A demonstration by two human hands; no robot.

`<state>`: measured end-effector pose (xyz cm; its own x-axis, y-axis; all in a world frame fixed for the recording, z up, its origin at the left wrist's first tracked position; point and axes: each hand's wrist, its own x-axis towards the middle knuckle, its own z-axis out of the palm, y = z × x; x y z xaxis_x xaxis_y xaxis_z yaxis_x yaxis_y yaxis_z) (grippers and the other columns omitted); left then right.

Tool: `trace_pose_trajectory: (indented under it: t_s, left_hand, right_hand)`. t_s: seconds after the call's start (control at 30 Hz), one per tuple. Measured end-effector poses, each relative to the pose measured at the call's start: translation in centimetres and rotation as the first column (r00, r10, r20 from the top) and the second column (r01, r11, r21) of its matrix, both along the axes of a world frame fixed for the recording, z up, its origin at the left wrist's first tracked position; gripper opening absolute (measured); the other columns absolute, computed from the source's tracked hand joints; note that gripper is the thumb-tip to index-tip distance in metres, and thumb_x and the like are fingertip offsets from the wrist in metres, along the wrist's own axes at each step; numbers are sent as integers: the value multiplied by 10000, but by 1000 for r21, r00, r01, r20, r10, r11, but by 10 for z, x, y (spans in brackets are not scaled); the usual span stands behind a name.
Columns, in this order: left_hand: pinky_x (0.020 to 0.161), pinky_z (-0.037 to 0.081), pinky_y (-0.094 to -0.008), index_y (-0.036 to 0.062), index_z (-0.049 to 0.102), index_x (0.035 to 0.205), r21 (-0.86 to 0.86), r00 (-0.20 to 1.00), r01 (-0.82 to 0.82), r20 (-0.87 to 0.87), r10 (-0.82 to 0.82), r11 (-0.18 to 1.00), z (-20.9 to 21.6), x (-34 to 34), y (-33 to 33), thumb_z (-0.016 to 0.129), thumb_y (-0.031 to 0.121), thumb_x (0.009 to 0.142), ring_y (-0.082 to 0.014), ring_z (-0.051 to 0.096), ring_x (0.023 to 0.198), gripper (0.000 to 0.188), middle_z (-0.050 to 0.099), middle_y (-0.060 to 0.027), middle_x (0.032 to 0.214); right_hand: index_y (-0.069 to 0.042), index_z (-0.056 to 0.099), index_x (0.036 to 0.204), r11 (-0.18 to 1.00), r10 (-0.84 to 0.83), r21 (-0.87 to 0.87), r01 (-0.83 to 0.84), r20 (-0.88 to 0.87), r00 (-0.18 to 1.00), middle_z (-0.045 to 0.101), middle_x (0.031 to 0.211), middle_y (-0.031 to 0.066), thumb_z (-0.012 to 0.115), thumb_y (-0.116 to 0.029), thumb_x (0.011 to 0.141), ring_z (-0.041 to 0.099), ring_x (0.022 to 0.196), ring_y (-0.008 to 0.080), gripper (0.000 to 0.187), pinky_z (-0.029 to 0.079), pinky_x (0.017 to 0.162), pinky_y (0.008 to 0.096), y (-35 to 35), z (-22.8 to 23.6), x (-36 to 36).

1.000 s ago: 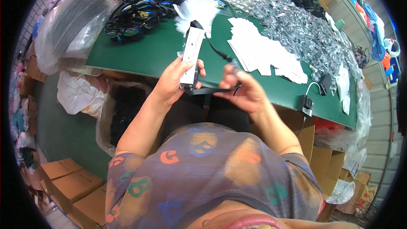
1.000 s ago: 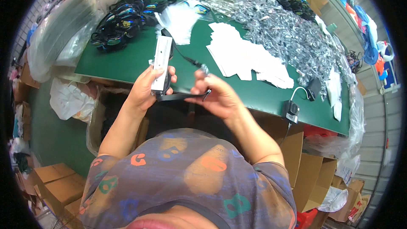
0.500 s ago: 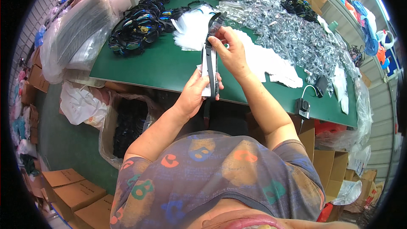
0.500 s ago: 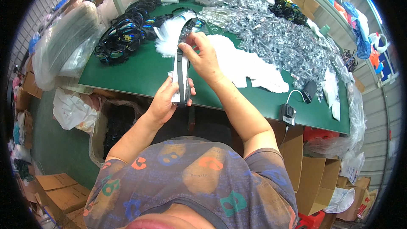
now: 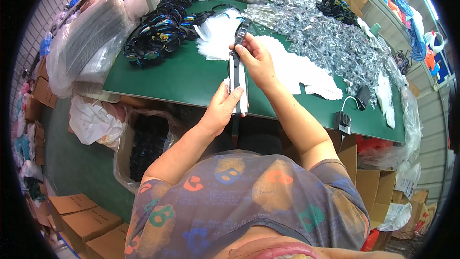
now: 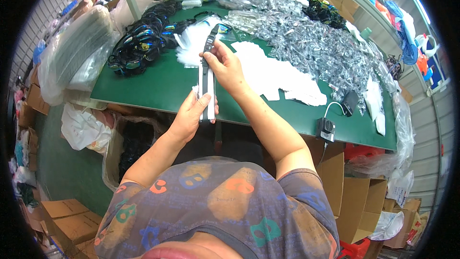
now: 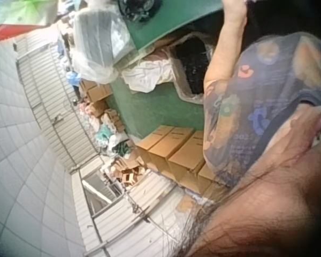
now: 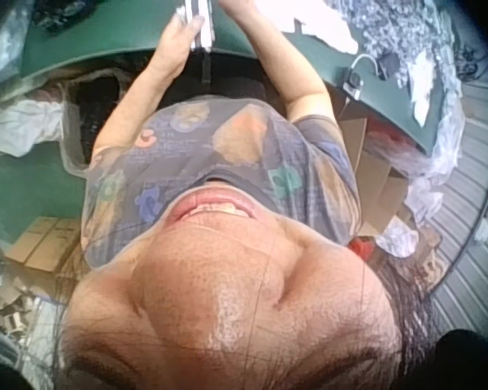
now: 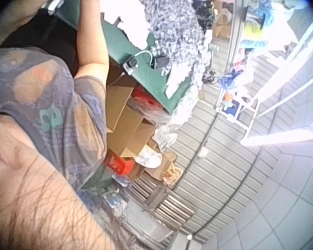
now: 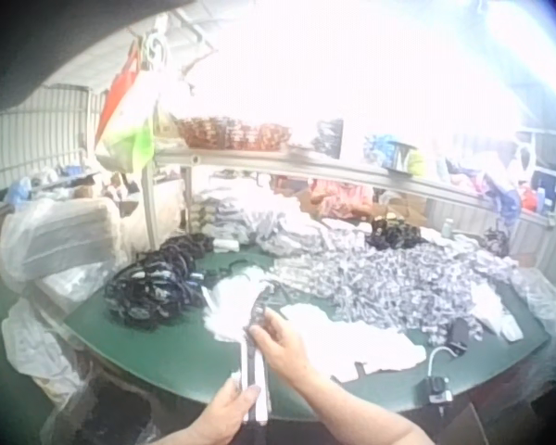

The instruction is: Pack swim goggles into small plastic bags and then into white paper sleeves.

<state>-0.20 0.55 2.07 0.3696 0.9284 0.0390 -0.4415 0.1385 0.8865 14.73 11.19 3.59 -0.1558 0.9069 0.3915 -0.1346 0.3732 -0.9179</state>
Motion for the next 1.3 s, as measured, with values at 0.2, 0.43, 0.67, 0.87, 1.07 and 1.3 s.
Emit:
trace_pose_trajectory:
  t_s: [0.2, 0.43, 0.67, 0.87, 1.07, 1.3]
  left_hand:
    - [535, 586, -291, 28, 483, 1269, -323, 934, 323, 259, -245, 890, 15, -46, -2, 582, 248, 1030, -173, 657, 805, 339, 636, -98, 990]
    - [512, 595, -312, 11, 571, 1234, -366, 846, 500, 400, -352, 785, 18, -69, -7, 477, 366, 1057, -227, 660, 847, 409, 636, -151, 1053]
    - [547, 622, -301, 24, 575, 1224, -375, 911, 391, 290, -294, 841, 15, -62, -12, 618, 343, 998, -200, 663, 891, 393, 631, -119, 1049]
    - [517, 606, -261, 17, 515, 1290, -406, 869, 472, 360, -338, 783, 5, -65, -17, 676, 143, 958, -179, 654, 890, 390, 618, -107, 1048]
    - [515, 636, -325, -43, 602, 1161, -488, 838, 544, 269, -475, 682, 1, -60, -16, 580, 216, 980, -252, 725, 751, 317, 669, -182, 1013]
    - [742, 586, -311, 50, 407, 1500, -143, 933, 210, -267, -242, 967, -3, -78, 18, 422, 591, 1051, -209, 709, 859, 704, 703, -145, 1039]
  right_hand:
    - [-31, 524, 1407, 921, -122, 386, -59, 428, 895, 699, 1223, 103, 639, 7, 923, 681, 1107, 253, 499, 516, 965, 381, -27, 15, 8]
    - [-197, 571, 1281, 288, -543, 586, -757, 751, 375, 620, 1373, 49, 598, -180, 913, 554, 1343, 239, 369, 509, 938, 384, -61, 78, 31]
    - [-172, 544, 1338, 445, -490, 448, -775, 847, 209, 607, 1400, 74, 618, -150, 914, 545, 1356, 258, 431, 496, 936, 380, -62, 68, 32]
    - [-135, 531, 1406, 710, -60, 314, -631, 919, 389, 443, 1588, 88, 745, -77, 754, 387, 1493, 274, 688, 332, 1188, 507, -63, 69, 46]
    - [-91, 559, 1265, 721, -50, 230, -653, 958, 282, 639, 1103, 85, 761, -235, 790, 636, 1093, 279, 536, 468, 1025, 476, -95, 31, 16]
    - [-45, 582, 1163, 966, -24, 171, -195, 807, 590, 654, 1003, 169, 745, -123, 793, 644, 943, 406, 412, 543, 803, 418, -97, 9, 48]
